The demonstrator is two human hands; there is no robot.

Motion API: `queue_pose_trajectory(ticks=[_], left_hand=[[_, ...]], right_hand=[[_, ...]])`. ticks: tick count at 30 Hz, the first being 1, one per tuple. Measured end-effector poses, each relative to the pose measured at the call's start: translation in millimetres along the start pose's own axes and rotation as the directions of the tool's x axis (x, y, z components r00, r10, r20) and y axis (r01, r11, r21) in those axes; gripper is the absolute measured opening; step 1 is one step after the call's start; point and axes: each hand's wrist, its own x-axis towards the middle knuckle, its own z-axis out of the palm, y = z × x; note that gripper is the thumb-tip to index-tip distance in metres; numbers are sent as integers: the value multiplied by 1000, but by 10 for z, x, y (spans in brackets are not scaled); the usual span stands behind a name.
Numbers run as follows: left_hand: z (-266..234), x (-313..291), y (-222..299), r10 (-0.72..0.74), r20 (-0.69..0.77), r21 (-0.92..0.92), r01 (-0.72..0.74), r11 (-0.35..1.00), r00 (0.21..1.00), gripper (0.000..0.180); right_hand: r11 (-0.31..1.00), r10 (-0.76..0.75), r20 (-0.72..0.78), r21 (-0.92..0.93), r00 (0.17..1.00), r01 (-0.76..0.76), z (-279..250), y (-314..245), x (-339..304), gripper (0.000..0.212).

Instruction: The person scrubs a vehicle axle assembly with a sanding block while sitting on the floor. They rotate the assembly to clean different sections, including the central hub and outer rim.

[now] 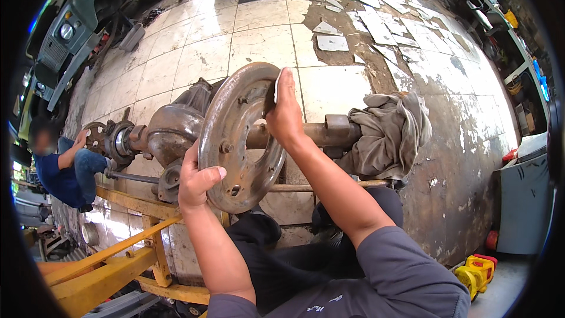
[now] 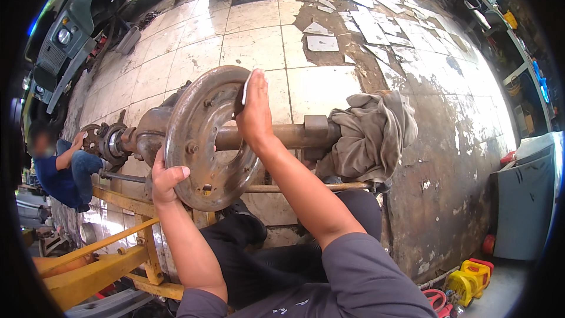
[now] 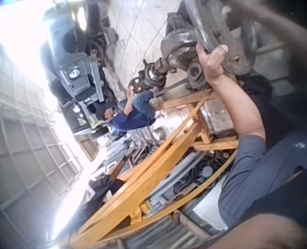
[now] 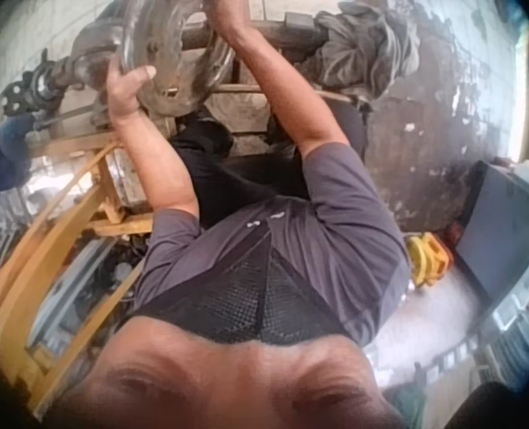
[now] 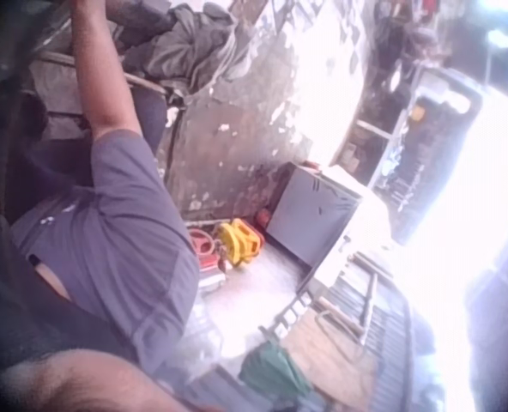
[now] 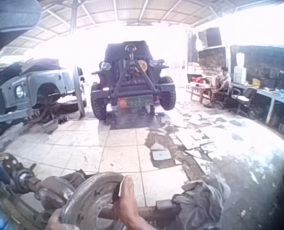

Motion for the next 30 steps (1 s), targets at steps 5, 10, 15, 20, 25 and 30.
queue_pose_trajectory(ticks=[5, 10, 15, 20, 25, 30], left_hand=[[-69, -52, -1, -2, -34, -7, 2, 1000, 999, 77], [-54, -12, 15, -10, -31, 41, 12, 999, 999, 77], [-24, -18, 19, -5, -43, 48, 7, 999, 999, 78], [-10, -18, 48, 9, -13, 58, -8, 998, 1000, 78], [-15, 40, 21, 11, -10, 43, -10, 999, 1000, 78], [-27, -36, 50, 13, -14, 7, -13, 1000, 1000, 77]], right_hand=[[963, -270, 18, -6, 963, 270, 1, -150, -97, 88], [945, -318, 33, -70, 948, 319, -16, -88, -120, 92], [997, -74, 43, 8, 996, 74, -79, -64, -1, 92], [914, -395, 7, -103, 919, 393, -47, -65, -89, 94], [1000, 3, 23, -14, 1000, -3, -597, 134, 517, 72], [922, -388, 395, 168, 833, 349, -942, -774, 745, 71]])
